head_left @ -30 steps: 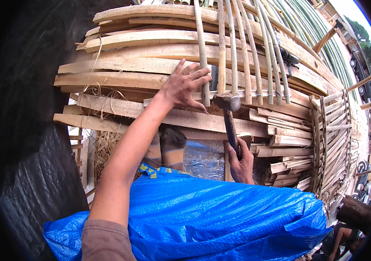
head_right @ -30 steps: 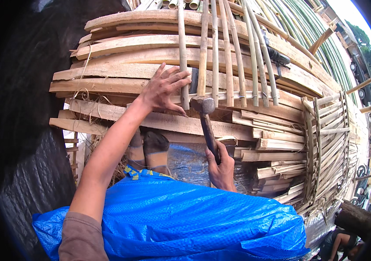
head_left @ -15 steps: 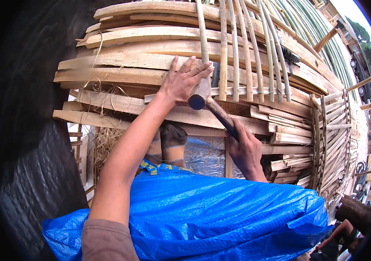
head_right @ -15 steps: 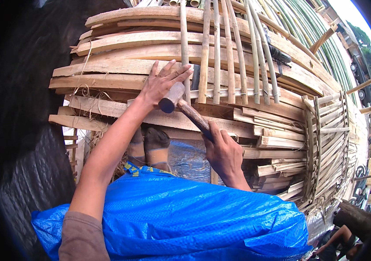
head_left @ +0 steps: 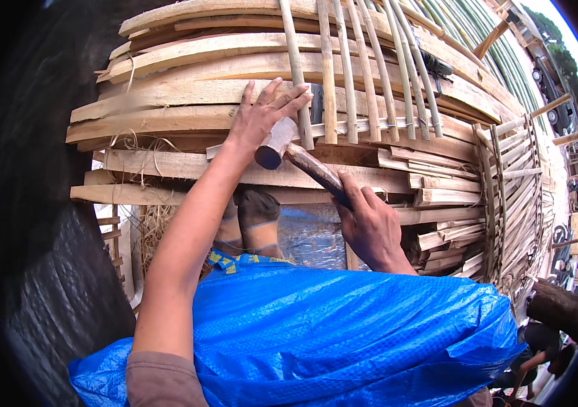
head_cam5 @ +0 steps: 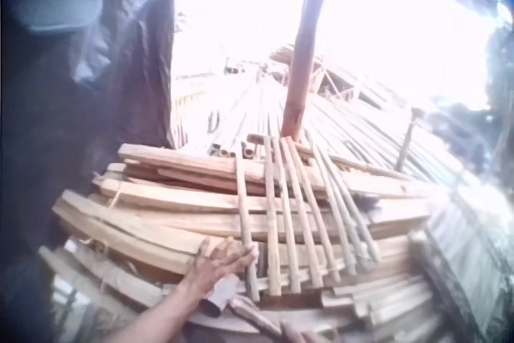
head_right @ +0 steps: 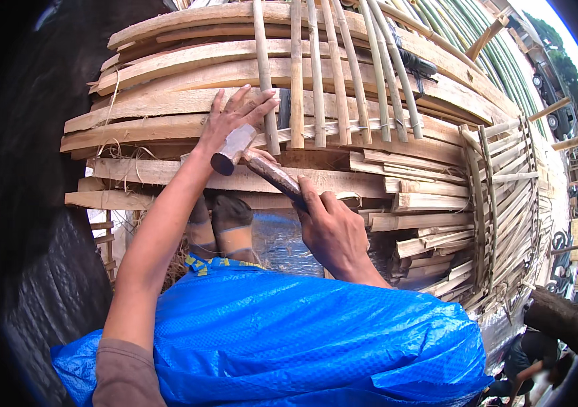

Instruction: The person constructs a lattice structure by using a blade to trim bamboo strips, positioning the strips onto a framework, and hammering nails to secure a bamboo pole across them.

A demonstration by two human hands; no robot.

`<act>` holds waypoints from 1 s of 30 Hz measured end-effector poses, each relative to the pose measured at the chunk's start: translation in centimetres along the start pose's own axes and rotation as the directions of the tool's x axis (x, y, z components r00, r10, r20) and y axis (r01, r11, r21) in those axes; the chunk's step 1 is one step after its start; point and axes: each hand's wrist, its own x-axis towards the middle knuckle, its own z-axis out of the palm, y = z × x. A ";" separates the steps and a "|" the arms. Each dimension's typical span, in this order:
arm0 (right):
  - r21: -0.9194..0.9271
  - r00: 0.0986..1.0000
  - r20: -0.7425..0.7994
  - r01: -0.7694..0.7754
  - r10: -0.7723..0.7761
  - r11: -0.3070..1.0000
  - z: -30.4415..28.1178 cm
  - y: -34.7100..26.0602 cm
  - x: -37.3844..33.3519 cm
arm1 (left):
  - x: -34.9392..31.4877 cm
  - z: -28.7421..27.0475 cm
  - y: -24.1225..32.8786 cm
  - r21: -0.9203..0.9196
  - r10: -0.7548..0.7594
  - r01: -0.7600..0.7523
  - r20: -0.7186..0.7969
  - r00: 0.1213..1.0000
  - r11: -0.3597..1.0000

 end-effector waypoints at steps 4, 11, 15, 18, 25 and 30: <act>-0.027 0.997 0.060 -0.057 0.059 0.998 -0.1 0.8 0.1 | 0.0 -0.2 0.3 -0.079 -0.030 0.032 0.025 0.999 0.996; -0.010 0.996 0.088 -0.024 0.025 1.000 -1.1 0.1 0.2 | -0.2 -0.8 0.2 -0.039 -0.008 0.010 0.054 0.999 0.999; 0.009 0.998 0.065 0.019 -0.019 1.000 -0.8 -0.2 0.8 | -0.4 -1.3 0.1 -0.039 -0.013 0.015 0.057 0.998 0.999; -0.023 0.996 0.053 -0.076 0.077 0.997 -0.6 1.4 0.7 | 0.3 -2.8 0.4 -0.225 -0.012 0.053 0.180 0.984 0.973; 0.119 1.000 0.022 -0.023 0.021 0.993 -2.0 0.4 1.4 | 0.1 -3.2 0.3 -0.215 -0.036 0.077 0.188 0.982 0.974; 0.178 0.994 0.065 -0.104 0.093 0.979 -1.2 2.3 1.5 | 0.6 -2.9 0.6 -0.253 -0.039 0.086 0.186 0.982 0.964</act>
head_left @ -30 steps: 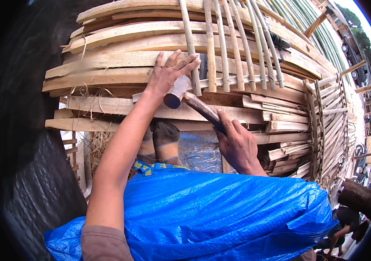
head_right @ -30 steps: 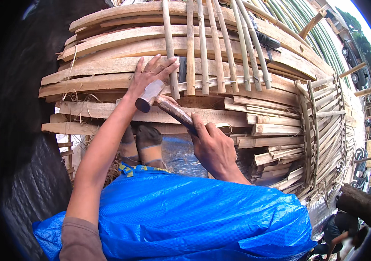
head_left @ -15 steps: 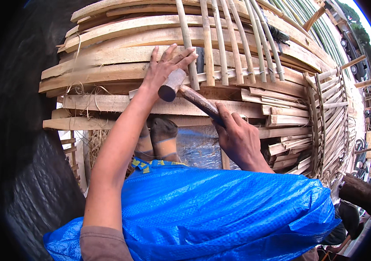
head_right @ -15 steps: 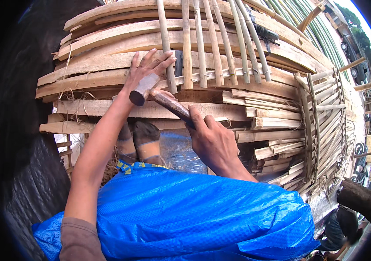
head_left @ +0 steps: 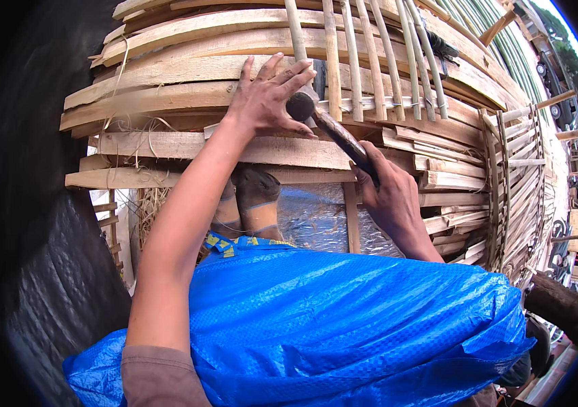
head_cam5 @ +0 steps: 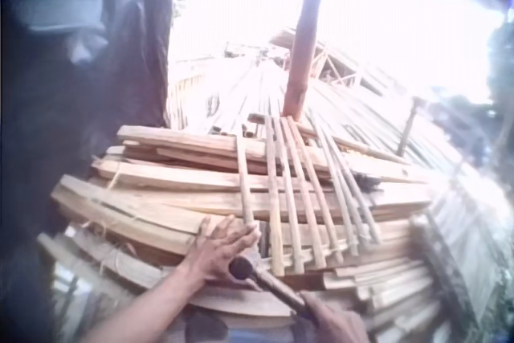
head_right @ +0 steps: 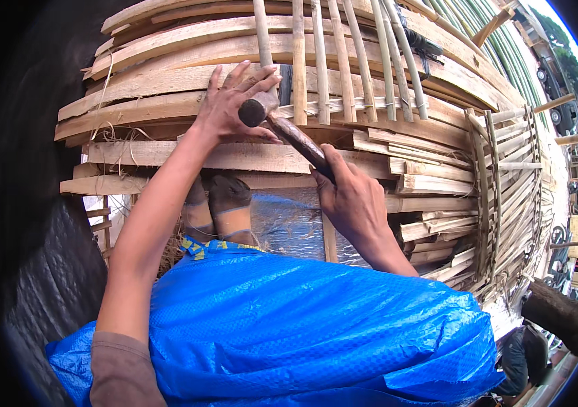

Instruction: The person constructs a lattice structure by using a blade to trim bamboo strips, positioning the strips onto a framework, and hammering nails to secure a bamboo pole across them.

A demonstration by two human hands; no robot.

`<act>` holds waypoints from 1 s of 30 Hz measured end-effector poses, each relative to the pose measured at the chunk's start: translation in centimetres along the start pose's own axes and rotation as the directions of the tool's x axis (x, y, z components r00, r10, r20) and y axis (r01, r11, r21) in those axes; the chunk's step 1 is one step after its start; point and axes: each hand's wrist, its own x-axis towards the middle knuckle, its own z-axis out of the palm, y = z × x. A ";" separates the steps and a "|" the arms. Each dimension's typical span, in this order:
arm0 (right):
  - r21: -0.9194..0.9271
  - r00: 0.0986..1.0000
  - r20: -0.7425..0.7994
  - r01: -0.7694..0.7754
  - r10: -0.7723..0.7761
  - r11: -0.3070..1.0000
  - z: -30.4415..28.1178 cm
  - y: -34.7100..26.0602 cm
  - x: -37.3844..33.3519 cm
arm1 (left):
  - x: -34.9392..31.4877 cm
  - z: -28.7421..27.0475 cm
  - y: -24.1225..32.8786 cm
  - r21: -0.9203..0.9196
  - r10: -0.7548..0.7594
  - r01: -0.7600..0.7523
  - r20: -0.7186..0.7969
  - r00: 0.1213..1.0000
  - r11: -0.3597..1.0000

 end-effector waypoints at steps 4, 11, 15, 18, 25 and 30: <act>0.038 0.997 0.026 -0.069 0.068 0.997 -0.9 -0.8 0.0 | -0.2 0.8 -0.2 -0.015 0.015 -0.017 -0.118 0.993 1.000; 0.103 0.995 0.093 -0.031 0.021 0.994 -1.8 -2.4 0.8 | -0.6 0.9 -0.6 -0.022 0.024 -0.027 -0.136 0.990 0.999; 0.104 0.993 0.087 -0.091 0.082 0.990 -1.2 -1.2 0.7 | -0.3 1.8 -0.5 0.008 0.034 -0.033 -0.186 0.982 0.999; 0.145 0.990 0.076 -0.127 0.116 0.981 -2.3 -2.5 1.2 | -0.4 1.2 -0.4 0.061 0.023 -0.017 -0.103 0.994 0.998; 0.108 0.974 0.142 -0.193 0.177 0.975 -1.2 -1.0 0.9 | -0.5 1.6 -0.4 -0.015 0.049 -0.053 -0.202 0.978 0.998; 0.155 0.980 0.083 -0.191 0.180 0.969 -2.7 -2.5 1.7 | -0.4 1.0 -0.5 0.092 0.015 -0.010 -0.060 0.998 0.996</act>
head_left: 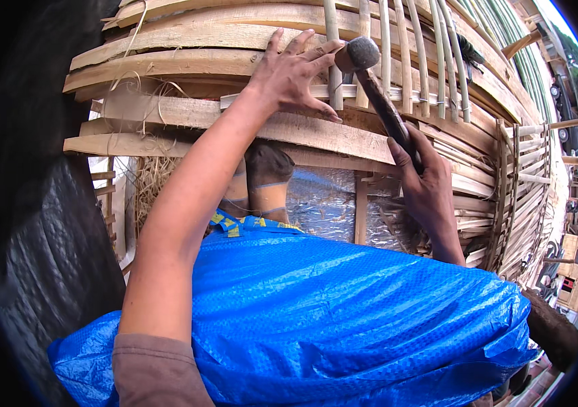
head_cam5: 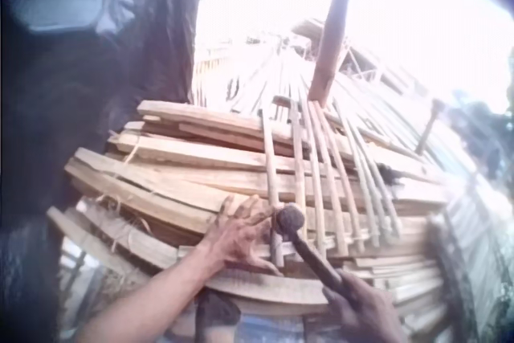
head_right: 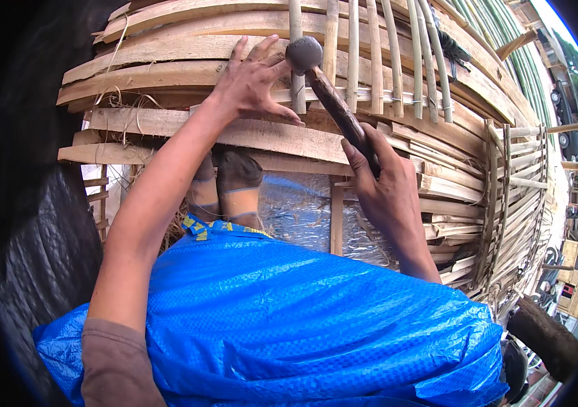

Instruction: The person constructs a lattice structure by using a blade to trim bamboo strips, positioning the strips onto a framework, and hammering nails to secure a bamboo pole across them.

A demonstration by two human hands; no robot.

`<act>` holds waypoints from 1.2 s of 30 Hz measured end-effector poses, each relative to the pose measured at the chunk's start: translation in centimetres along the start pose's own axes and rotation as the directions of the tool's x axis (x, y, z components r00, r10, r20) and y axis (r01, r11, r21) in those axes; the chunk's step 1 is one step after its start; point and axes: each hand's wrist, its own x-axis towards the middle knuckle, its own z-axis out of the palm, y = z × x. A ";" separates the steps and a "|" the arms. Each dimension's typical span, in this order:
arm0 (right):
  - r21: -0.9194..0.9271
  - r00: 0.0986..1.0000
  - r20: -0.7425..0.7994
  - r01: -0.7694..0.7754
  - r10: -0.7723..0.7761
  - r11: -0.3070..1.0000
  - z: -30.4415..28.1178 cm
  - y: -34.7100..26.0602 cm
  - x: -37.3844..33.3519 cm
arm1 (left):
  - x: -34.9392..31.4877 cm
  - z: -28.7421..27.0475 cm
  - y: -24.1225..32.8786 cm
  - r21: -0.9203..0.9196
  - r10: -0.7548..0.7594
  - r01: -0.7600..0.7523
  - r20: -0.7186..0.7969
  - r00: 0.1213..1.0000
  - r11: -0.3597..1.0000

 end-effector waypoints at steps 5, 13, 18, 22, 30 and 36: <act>0.032 0.999 0.019 0.029 -0.029 0.999 0.9 1.4 -0.6 | 0.2 -0.4 0.3 -0.046 -0.003 0.001 -0.031 1.000 0.999; 0.095 0.996 -0.039 0.079 -0.075 0.992 -0.2 0.6 -0.1 | -0.1 -0.1 0.0 0.017 -0.005 0.005 0.010 1.000 1.000; 0.114 0.999 -0.005 -0.038 0.039 0.993 2.2 2.9 -0.5 | 0.1 -0.1 0.4 -0.043 -0.004 0.002 -0.043 0.999 0.999; 0.110 0.994 0.023 -0.108 0.106 0.988 1.7 2.9 -0.1 | 0.2 0.5 0.5 -0.018 0.000 -0.001 -0.050 0.999 1.000; 0.342 0.997 0.026 -0.071 0.066 0.937 0.9 1.3 -0.4 | -0.3 0.6 -0.1 0.017 0.016 -0.015 -0.062 0.998 1.000; 0.507 0.936 0.224 -0.351 0.273 0.787 2.2 3.7 -1.7 | 0.3 0.9 0.0 -0.026 0.019 -0.021 -0.082 0.996 0.999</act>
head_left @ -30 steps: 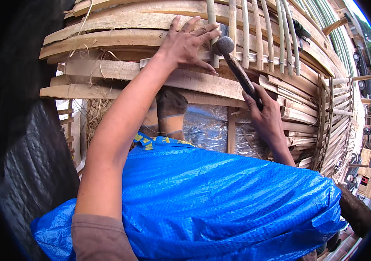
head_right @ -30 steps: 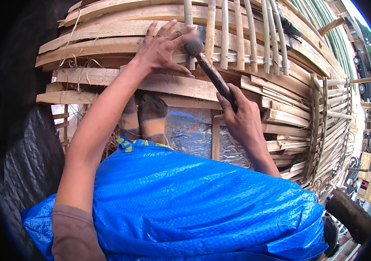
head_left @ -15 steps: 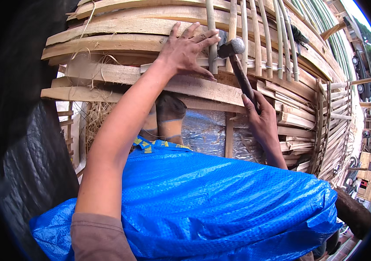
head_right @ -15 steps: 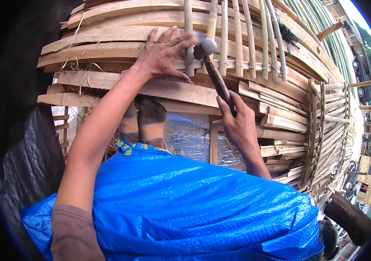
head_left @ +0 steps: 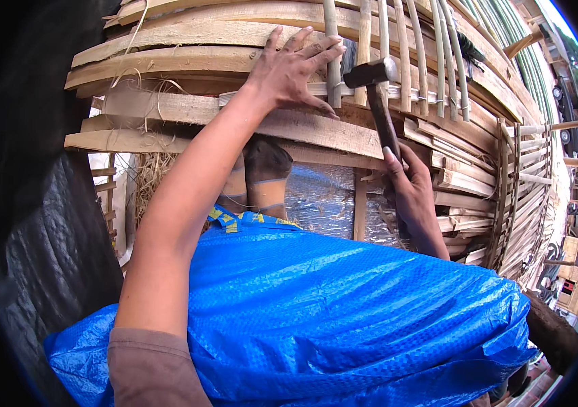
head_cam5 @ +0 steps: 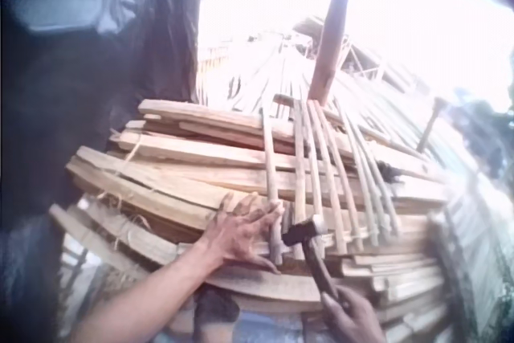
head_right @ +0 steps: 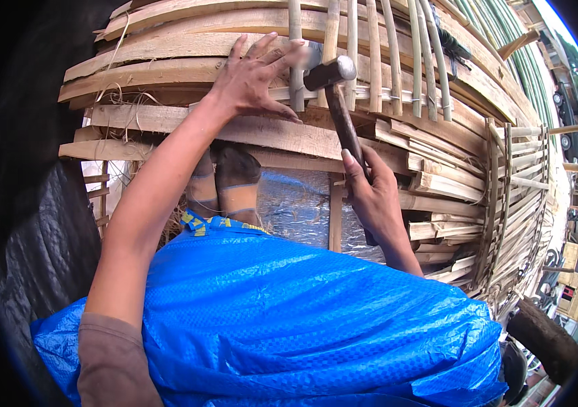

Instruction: The person constructs a lattice structure by using a blade to trim bamboo strips, positioning the strips onto a framework, and hammering nails to secure a bamboo pole across them.

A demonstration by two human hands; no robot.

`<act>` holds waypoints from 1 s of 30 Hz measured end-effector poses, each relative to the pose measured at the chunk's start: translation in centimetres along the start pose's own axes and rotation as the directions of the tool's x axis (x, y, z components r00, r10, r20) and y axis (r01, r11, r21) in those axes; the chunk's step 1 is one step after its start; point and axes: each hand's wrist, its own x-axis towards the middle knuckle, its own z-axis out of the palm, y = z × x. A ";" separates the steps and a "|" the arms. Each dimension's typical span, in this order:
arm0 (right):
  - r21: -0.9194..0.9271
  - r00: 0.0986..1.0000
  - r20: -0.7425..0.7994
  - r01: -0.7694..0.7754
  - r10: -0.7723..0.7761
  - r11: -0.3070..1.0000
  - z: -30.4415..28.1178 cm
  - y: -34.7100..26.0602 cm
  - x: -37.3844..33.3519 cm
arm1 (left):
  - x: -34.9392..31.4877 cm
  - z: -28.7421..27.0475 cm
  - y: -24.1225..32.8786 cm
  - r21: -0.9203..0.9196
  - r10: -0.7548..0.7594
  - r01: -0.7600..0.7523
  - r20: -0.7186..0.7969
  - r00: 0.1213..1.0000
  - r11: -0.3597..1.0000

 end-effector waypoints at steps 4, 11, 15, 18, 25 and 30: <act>0.227 0.999 0.020 0.042 -0.048 0.973 -0.2 -2.5 -0.4 | -0.6 0.1 -0.4 0.021 0.009 -0.008 -0.028 1.000 1.000; 0.286 0.972 0.161 -0.211 0.170 0.935 1.4 0.2 0.5 | -0.6 -0.3 -0.1 0.021 0.018 -0.018 -0.028 0.999 1.000; 0.361 0.983 0.148 -0.154 0.107 0.920 0.9 -1.4 0.0 | -1.0 -0.6 -0.3 0.033 0.011 -0.010 -0.023 1.000 0.999; 0.373 0.989 0.135 -0.112 0.066 0.921 1.0 -1.6 -0.1 | -1.0 -0.4 -0.3 0.001 0.023 -0.023 -0.063 0.998 1.000; 0.364 0.984 0.139 -0.154 0.110 0.919 1.4 -0.8 0.0 | -1.3 0.0 -0.4 -0.020 0.072 -0.075 -0.136 0.988 0.997; 0.220 0.984 0.101 -0.164 0.145 0.962 2.4 1.5 0.3 | -1.1 0.0 -0.3 -0.028 0.106 -0.113 -0.193 0.975 0.993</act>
